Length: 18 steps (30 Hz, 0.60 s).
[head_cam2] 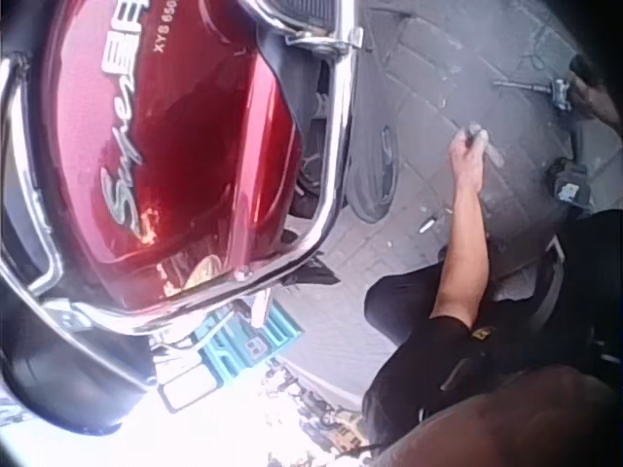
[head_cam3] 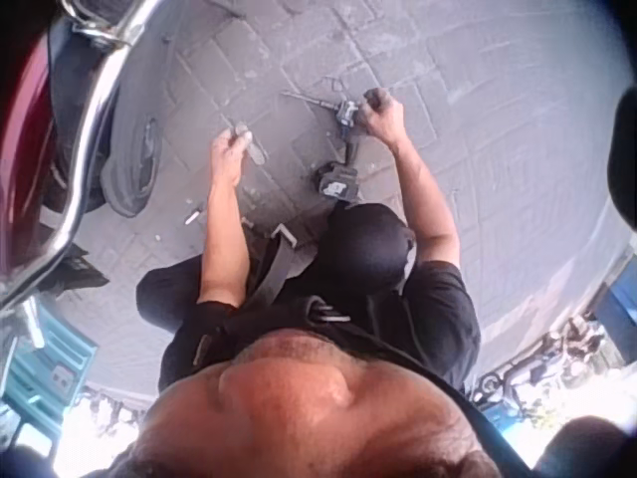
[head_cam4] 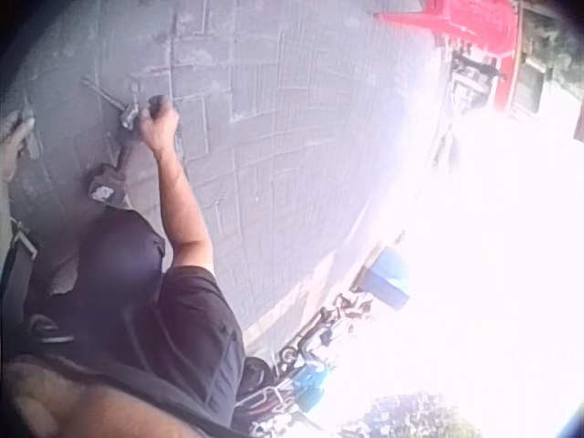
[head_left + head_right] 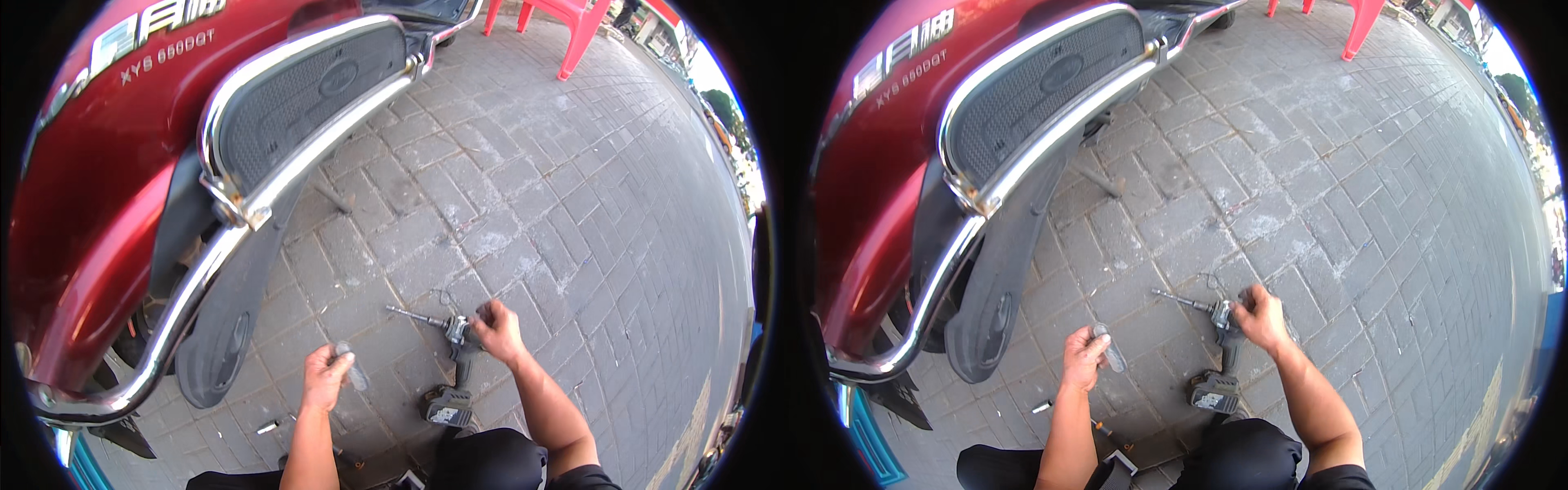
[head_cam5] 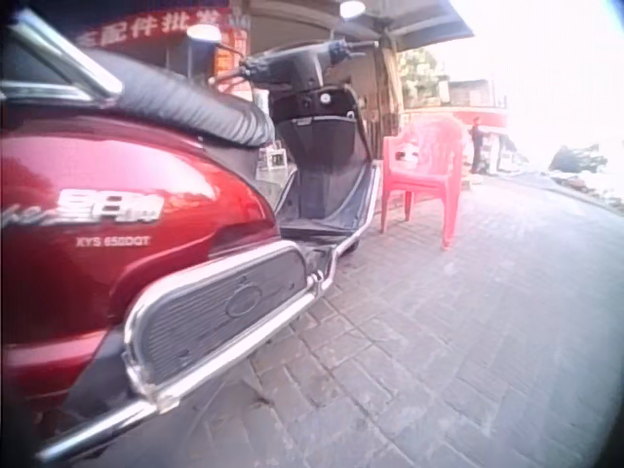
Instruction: The person uses a cordless impact wrench and a screwdriver to remove and reinstall a rear mudguard on a red motorcycle. They remove screws, detach the mudguard, adjust the rear brake assembly, and then reattach the mudguard, tightening the screws.
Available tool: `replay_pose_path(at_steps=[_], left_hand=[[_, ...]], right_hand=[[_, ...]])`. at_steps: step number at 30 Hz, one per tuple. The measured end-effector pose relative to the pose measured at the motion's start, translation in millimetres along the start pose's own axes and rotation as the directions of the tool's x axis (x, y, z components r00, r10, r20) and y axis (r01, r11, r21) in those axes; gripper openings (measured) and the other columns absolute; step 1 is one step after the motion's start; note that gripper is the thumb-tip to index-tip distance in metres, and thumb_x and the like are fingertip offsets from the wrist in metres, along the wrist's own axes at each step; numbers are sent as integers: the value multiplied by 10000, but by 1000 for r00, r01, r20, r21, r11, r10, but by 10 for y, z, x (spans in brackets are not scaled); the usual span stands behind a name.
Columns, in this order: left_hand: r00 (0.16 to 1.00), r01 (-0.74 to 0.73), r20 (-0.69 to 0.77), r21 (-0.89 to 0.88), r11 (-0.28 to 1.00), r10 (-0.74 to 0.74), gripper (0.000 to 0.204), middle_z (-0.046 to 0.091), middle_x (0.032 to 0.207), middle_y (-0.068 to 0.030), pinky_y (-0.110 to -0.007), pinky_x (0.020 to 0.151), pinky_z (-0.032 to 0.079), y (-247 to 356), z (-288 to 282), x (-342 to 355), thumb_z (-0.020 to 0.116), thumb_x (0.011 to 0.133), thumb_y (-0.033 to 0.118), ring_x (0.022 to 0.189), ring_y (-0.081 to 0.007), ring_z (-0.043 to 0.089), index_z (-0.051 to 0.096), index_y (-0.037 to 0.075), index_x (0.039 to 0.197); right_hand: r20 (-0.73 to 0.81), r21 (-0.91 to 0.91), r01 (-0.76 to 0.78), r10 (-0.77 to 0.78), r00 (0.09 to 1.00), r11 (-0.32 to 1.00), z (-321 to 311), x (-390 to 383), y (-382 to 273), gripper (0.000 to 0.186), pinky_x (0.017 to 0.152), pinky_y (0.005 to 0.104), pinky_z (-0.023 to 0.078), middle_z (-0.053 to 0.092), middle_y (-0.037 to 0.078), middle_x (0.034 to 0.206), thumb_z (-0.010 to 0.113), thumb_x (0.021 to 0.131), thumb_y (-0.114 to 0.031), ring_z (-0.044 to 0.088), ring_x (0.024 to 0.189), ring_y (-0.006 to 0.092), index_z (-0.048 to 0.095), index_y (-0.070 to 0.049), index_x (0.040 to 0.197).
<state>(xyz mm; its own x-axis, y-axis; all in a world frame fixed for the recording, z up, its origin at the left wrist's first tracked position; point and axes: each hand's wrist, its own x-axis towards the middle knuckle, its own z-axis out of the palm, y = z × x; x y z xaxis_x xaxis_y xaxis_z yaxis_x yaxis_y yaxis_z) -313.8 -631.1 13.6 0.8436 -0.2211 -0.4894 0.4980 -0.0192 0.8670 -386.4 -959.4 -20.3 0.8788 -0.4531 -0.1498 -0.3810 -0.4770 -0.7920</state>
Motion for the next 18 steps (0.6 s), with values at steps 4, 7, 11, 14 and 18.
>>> replay_pose_path(at_steps=[4,7,11,14,18], left_hand=[[675,-736,239,285,613,698,161,528,649,31,-230,475,341,1615,568,-293,742,805,91,534,-57,429,600,15,809],[163,-925,188,371,84,969,197,529,667,-7,-219,502,351,2675,766,-401,735,796,92,550,-69,437,587,-9,878],[231,-862,-118,436,259,966,174,556,718,-26,-224,554,394,3439,1030,-162,719,832,55,605,-72,467,581,-21,906],[-28,-799,253,576,-174,967,177,545,663,-22,-220,478,350,3527,1252,97,737,802,27,532,-71,452,568,-11,843],[81,-846,139,533,-6,987,183,530,681,-55,-223,503,353,3496,1246,131,705,785,7,558,-96,452,538,-14,859]], right_hand=[[-186,6,318,-312,932,948,-506,1302,-957,261,591,341,493,602,121,682,746,783,-168,578,599,183,598,14,898],[-281,-79,456,-458,843,887,-851,2196,-1824,326,704,384,519,664,158,787,728,785,-257,649,727,293,635,19,933],[-267,-115,358,-376,887,926,-1045,2964,-2701,393,849,416,510,697,209,955,700,782,-317,668,942,356,662,4,1006],[-258,-223,329,-381,888,917,-1042,3361,-2983,375,907,431,498,682,205,1054,667,793,-277,639,1029,364,654,-28,1073],[-221,-428,397,-520,825,812,-984,3895,-3058,390,960,434,482,614,210,1204,587,816,-195,597,1120,366,613,-45,1174]])
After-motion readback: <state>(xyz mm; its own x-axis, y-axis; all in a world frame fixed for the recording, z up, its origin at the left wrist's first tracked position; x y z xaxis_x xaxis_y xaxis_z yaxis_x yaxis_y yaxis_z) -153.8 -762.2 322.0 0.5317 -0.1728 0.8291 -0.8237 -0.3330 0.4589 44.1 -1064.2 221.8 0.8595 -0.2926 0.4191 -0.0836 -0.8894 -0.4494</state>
